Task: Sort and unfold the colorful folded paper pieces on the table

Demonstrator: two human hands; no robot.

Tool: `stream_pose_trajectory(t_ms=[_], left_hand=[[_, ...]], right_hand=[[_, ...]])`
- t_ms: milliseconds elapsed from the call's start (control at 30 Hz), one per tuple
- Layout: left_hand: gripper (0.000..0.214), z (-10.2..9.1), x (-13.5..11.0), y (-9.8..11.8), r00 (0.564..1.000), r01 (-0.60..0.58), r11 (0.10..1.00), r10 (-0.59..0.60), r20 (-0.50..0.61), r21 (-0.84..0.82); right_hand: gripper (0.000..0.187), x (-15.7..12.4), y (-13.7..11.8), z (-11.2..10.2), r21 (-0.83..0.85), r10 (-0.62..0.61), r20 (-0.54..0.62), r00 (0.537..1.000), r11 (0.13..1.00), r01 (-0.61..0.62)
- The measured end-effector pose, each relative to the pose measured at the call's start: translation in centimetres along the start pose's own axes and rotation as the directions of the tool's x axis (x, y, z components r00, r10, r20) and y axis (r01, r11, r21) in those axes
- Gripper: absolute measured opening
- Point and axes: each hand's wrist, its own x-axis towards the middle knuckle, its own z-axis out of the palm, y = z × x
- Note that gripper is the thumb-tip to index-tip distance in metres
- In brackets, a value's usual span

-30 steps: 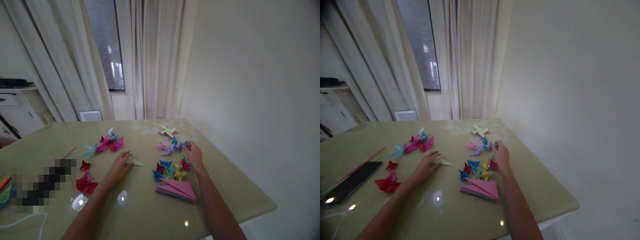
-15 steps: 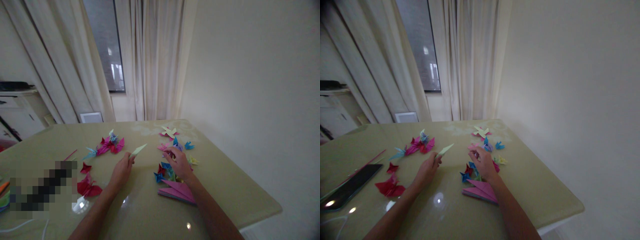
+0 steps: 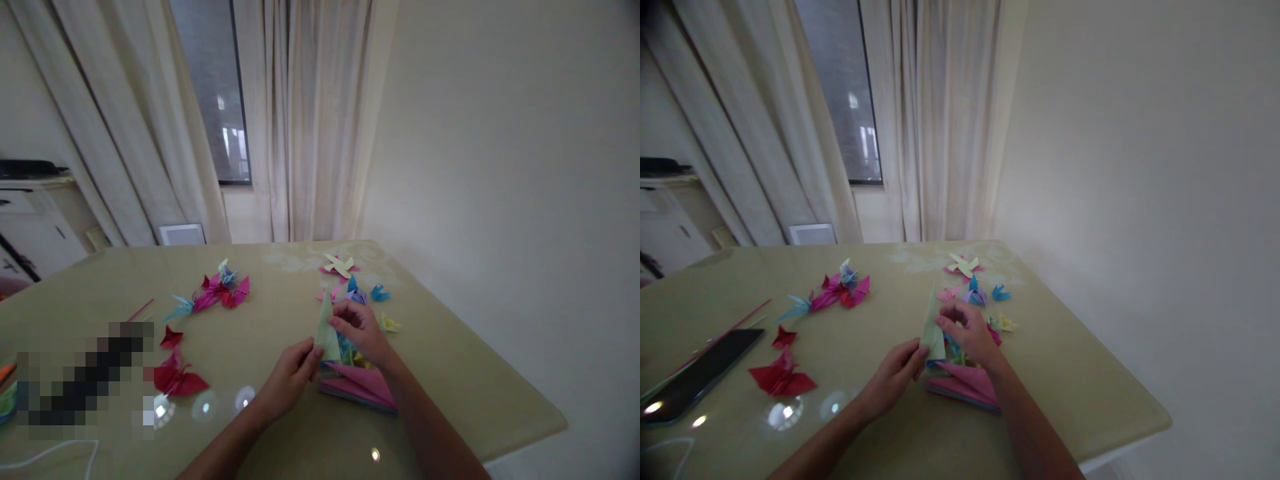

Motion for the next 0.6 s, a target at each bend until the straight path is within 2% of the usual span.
stream_pose_trajectory(t_ms=[67,133,167,233,300,367,467,600], left_hand=[[0.049,0.0,0.0,0.2,0.999,-0.05,0.995,0.048,0.021,0.089],[0.037,0.2,-0.2,0.0,0.986,-0.168,0.952,0.158,0.06,0.255],[0.032,0.5,-0.3,-0.2,0.972,-0.235,0.902,0.218,0.088,0.362],[0.034,1.1,-0.4,-1.0,0.937,-0.344,0.752,0.311,0.159,0.562],[0.038,1.6,-0.5,-1.8,0.907,-0.411,0.609,0.348,0.237,0.678],[0.032,2.0,-0.5,-2.3,0.886,-0.452,0.531,0.363,0.29,0.717],[0.02,2.1,-0.6,-2.3,0.864,-0.489,0.511,0.398,0.31,0.707],[0.011,1.9,-0.6,-2.0,0.855,-0.509,0.551,0.414,0.312,0.662]], right_hand=[[0.04,-0.2,-0.4,-0.5,0.044,0.023,-0.009,1.0,0.999,-0.022],[0.038,-0.7,-1.1,-1.3,0.041,0.029,-0.043,0.999,0.999,-0.027],[0.036,-1.1,-1.6,-1.9,0.019,0.025,-0.07,0.997,1.0,-0.023],[0.031,-2.1,-2.5,-3.3,-0.082,0.021,-0.073,0.997,0.996,-0.027],[0.027,-3.3,-3.2,-4.6,-0.235,0.048,0.016,0.999,0.971,-0.043],[0.025,-4.5,-3.5,-5.6,-0.379,0.095,0.121,0.988,0.924,-0.043],[0.026,-6.2,-3.2,-6.2,-0.497,0.129,0.173,0.976,0.868,-0.027],[0.028,-8.0,-2.0,-6.1,-0.506,0.154,0.112,0.982,0.859,-0.077]])
